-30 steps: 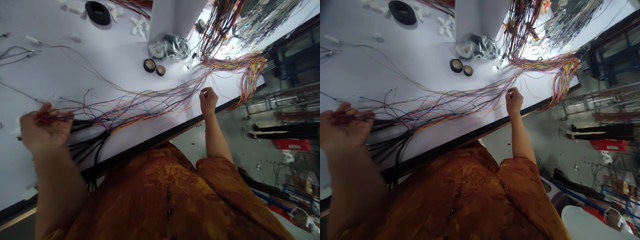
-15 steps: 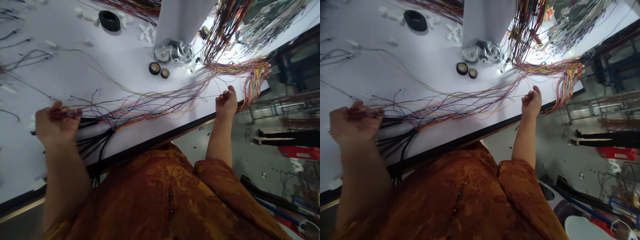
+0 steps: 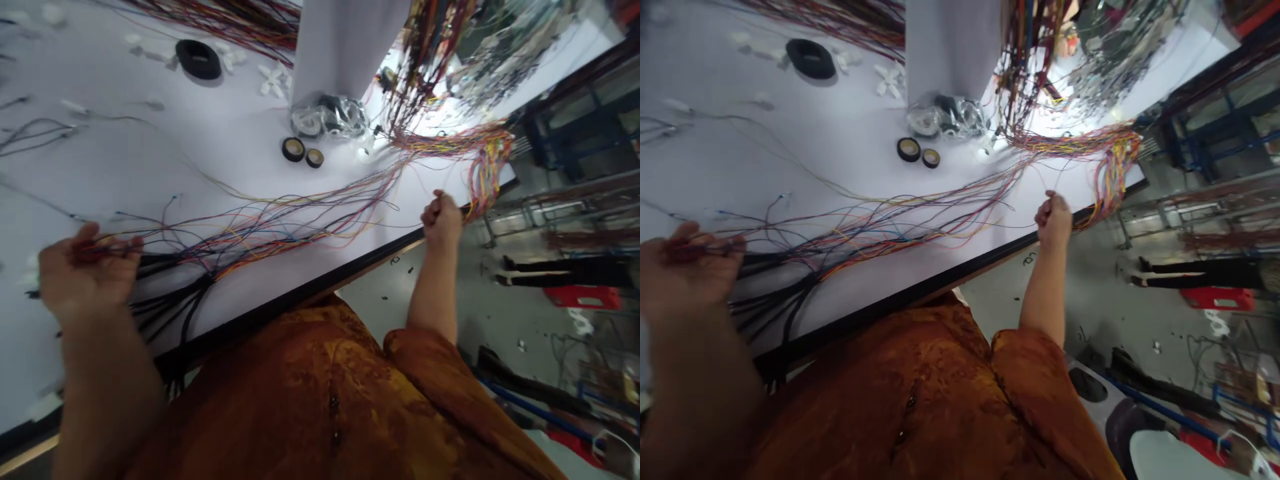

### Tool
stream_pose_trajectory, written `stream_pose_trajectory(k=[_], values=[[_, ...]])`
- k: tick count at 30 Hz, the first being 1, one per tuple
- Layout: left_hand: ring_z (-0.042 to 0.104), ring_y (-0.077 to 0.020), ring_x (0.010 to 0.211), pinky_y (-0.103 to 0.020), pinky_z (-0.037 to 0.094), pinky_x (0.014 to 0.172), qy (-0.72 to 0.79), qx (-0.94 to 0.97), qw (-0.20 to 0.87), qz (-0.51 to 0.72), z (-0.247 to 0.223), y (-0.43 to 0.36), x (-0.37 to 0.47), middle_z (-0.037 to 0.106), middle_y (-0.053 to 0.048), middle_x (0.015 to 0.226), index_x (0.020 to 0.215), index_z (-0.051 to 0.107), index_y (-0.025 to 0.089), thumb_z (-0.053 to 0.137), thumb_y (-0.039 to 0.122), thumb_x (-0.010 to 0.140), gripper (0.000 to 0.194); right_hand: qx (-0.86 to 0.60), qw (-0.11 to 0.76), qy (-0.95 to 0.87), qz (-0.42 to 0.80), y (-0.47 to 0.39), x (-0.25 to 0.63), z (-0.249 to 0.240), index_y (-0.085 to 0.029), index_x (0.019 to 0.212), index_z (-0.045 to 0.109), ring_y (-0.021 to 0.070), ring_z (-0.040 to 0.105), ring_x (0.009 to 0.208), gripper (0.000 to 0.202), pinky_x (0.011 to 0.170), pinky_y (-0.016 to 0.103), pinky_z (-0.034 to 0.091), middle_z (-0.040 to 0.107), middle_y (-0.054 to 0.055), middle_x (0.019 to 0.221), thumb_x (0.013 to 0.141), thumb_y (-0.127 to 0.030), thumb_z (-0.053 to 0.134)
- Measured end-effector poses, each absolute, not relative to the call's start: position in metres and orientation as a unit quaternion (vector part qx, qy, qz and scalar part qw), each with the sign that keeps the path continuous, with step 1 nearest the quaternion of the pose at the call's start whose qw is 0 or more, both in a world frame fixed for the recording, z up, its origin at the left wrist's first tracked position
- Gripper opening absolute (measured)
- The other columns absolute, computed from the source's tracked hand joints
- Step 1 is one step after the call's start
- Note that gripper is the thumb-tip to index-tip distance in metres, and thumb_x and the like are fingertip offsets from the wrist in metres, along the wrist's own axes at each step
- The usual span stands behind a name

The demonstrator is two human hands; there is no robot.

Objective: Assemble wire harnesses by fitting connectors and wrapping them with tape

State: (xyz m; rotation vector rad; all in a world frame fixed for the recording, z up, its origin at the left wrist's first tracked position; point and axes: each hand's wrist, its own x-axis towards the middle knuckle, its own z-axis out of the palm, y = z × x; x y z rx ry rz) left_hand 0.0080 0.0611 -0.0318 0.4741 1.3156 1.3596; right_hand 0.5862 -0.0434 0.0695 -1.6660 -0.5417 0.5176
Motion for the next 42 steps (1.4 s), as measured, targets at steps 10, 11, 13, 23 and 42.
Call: stream_pose_trajectory(k=[10,11,13,23,42], values=[[0.043,-0.0042,0.050,-0.018,0.030,0.044,0.481,0.216,0.561,0.638,-0.012,0.043,0.028,0.061,0.003,0.068,0.091,0.069,0.018,0.064,0.024,0.087,0.009,-0.347,0.364,-0.539,0.676,0.057,0.311,0.164,-0.018,0.107,0.066,0.0081,0.047,0.053,0.019,0.044,0.023,0.031,0.061,-0.001,0.074,0.090,-0.026,0.067],[0.042,-0.0038,0.049,-0.017,0.030,0.043,0.473,0.236,0.560,0.638,-0.013,0.042,0.027,0.061,0.003,0.068,0.089,0.070,0.018,0.070,0.028,0.084,0.011,-0.330,0.344,-0.517,0.711,0.072,0.281,0.161,-0.016,0.105,0.064,0.0077,0.048,0.053,0.013,0.043,0.022,0.030,0.061,-0.001,0.076,0.093,-0.021,0.060],[0.042,-0.0034,0.049,-0.016,0.032,0.043,0.462,0.262,0.557,0.638,-0.014,0.040,0.027,0.060,0.002,0.070,0.088,0.072,0.019,0.078,0.036,0.080,0.019,-0.315,0.300,-0.503,0.747,0.097,0.229,0.152,-0.015,0.097,0.062,0.0056,0.039,0.048,0.017,0.042,0.021,0.021,0.055,-0.004,0.072,0.100,-0.018,0.046],[0.049,-0.0070,0.056,-0.020,0.037,0.046,0.434,0.251,0.552,0.666,-0.015,0.037,0.030,0.060,-0.003,0.078,0.095,0.070,0.019,0.053,0.054,0.100,0.039,-0.395,0.255,-0.767,0.436,0.093,0.161,0.045,-0.020,0.080,0.053,0.0108,0.048,0.068,0.011,0.067,0.027,0.036,0.057,-0.003,0.072,0.090,-0.017,0.057],[0.052,-0.0082,0.062,-0.018,0.042,0.051,0.452,0.294,0.527,0.657,-0.024,0.036,0.029,0.057,-0.004,0.082,0.098,0.068,0.021,0.053,0.060,0.097,0.042,-0.415,0.217,-0.841,0.271,0.063,0.176,0.040,-0.020,0.082,0.058,0.0140,0.051,0.075,0.015,0.067,0.028,0.035,0.062,0.002,0.086,0.095,-0.015,0.052]])
